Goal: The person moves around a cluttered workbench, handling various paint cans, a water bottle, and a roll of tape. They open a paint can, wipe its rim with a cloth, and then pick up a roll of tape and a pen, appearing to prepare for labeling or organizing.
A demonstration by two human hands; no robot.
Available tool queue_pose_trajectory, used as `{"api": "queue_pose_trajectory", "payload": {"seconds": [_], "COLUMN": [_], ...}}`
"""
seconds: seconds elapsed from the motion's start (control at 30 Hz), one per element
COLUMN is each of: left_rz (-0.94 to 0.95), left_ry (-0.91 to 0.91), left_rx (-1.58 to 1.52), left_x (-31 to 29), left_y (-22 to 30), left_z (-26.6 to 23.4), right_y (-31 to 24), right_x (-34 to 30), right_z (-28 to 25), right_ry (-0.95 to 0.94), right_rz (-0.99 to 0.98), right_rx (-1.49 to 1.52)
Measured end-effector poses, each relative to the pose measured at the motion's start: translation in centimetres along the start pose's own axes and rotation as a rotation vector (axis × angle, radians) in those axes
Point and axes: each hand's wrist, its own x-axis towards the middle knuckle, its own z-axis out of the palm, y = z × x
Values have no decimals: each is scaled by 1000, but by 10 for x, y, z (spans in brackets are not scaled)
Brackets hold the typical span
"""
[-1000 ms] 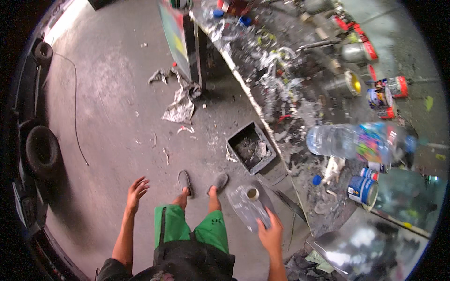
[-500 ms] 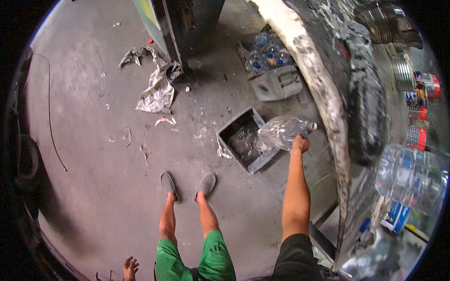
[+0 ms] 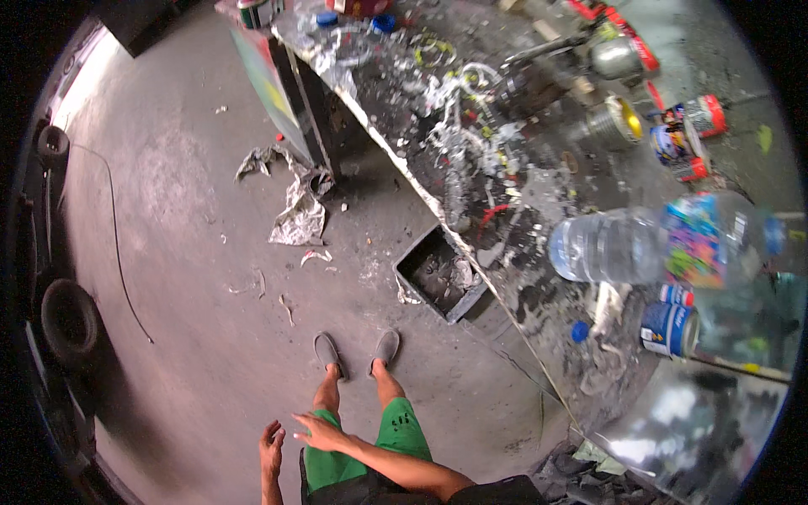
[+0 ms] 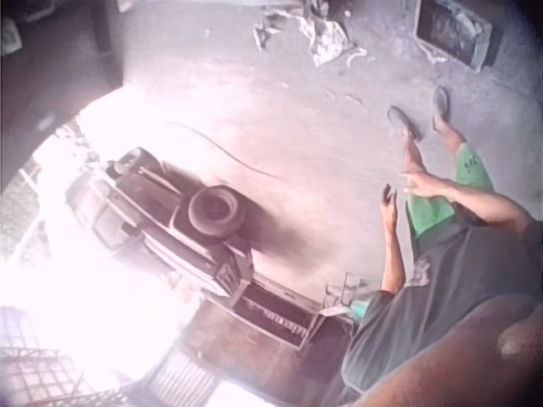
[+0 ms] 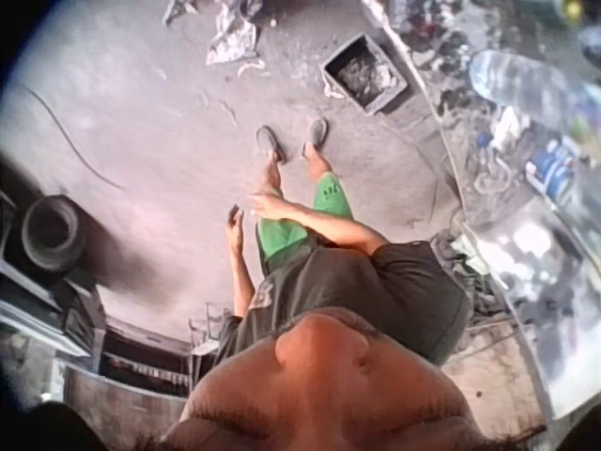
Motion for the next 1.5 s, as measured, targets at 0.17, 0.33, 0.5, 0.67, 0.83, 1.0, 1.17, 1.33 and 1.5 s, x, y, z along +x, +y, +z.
{"api": "queue_pose_trajectory", "payload": {"seconds": [0.17, 0.33, 0.5, 0.67, 0.83, 1.0, 1.17, 1.33, 1.5], "left_rz": [90, 240, 383, 540, 734, 798, 784, 821, 819], "left_ry": [-3, -83, -174, -270, -322, -385, -427, -456, -477], "left_rx": [27, -7, 47, 200, 297, 255, 205, 269, 235], "left_x": [22, 49, 74, 95, 82, 49, 56, 41, 26], "left_y": [18, 69, 132, 191, 263, 314, 321, 347, 373], "left_z": [-40, -54, -57, -50, -21, 26, 58, 101, 135], "right_y": [-29, -29, -79, -142, -199, -192, -187, -173, -251], "right_x": [-49, -124, -192, -219, -252, -291, -278, -273, -308], "right_z": [-41, -146, -191, -191, -239, -309, -334, -339, -358], "right_ry": [165, 671, 1142, 1399, 1620, 2013, 1710, 1640, 1621], "right_rz": [56, 346, 272, 66, -234, -128, 240, 208, -30], "right_rx": [-160, -422, -250, 222, 211, -137, -584, -669, -227]}}
